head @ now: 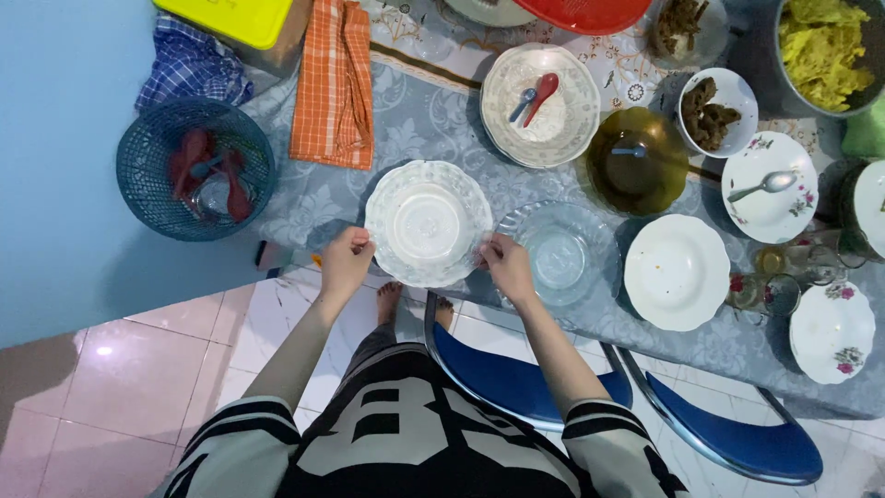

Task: The person clears used dishes, bowls, and glasses from a dining table and carries them to a nearby counter area. They handle items one at a time, including plates, a glass bowl, a yellow bowl, and drinking glasses, placing them into a large metal basin or on the counter.

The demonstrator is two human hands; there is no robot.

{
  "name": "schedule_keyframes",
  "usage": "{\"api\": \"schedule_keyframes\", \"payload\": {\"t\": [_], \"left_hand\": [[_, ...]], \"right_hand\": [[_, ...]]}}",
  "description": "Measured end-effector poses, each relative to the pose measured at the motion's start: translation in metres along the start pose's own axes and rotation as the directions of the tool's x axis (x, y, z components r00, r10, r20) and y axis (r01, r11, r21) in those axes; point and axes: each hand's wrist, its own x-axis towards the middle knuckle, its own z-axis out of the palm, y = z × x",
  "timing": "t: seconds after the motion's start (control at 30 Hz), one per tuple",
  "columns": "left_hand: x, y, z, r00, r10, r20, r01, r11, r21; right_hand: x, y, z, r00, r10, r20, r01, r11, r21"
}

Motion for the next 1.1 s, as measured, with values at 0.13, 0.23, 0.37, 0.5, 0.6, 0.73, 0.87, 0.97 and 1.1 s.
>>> {"api": "schedule_keyframes", "payload": {"t": [0.13, 0.23, 0.37, 0.5, 0.6, 0.73, 0.87, 0.97, 1.1], "left_hand": [[-0.004, 0.008, -0.002, 1.000, -0.016, 0.001, 0.016, 0.998, 0.053], [-0.006, 0.017, -0.006, 0.999, -0.041, 0.021, 0.039, 0.996, 0.081], [-0.002, 0.013, -0.003, 0.999, -0.042, 0.013, 0.041, 0.994, 0.098], [-0.002, 0.020, -0.007, 0.994, -0.108, 0.013, 0.106, 0.987, 0.122], [0.004, 0.010, -0.005, 0.994, -0.109, 0.021, 0.105, 0.985, 0.139], [0.007, 0.015, -0.011, 0.995, -0.091, 0.043, 0.084, 0.987, 0.137], [0.009, 0.025, -0.019, 0.991, -0.089, 0.098, 0.062, 0.966, 0.252], [0.009, 0.035, -0.024, 0.988, -0.105, 0.117, 0.061, 0.942, 0.329], [0.012, 0.041, -0.024, 0.982, -0.125, 0.141, 0.067, 0.932, 0.357]], "right_hand": [[-0.004, -0.017, -0.002, 1.000, -0.006, 0.004, 0.006, 1.000, -0.006], [-0.004, -0.022, -0.002, 1.000, 0.014, 0.019, -0.013, 0.999, -0.045], [-0.004, -0.025, 0.001, 1.000, 0.014, 0.007, -0.014, 0.996, -0.087], [-0.003, -0.033, 0.005, 0.992, 0.096, -0.082, -0.103, 0.991, -0.083], [-0.002, -0.037, 0.005, 0.985, 0.134, -0.106, -0.142, 0.987, -0.073], [0.002, -0.037, 0.003, 0.986, 0.130, -0.108, -0.143, 0.982, -0.122], [0.009, -0.039, -0.004, 0.987, 0.153, -0.048, -0.161, 0.942, -0.295], [0.016, -0.039, -0.003, 0.989, 0.147, -0.010, -0.137, 0.890, -0.436], [0.034, -0.014, -0.002, 0.995, 0.101, 0.027, -0.067, 0.817, -0.573]]}}
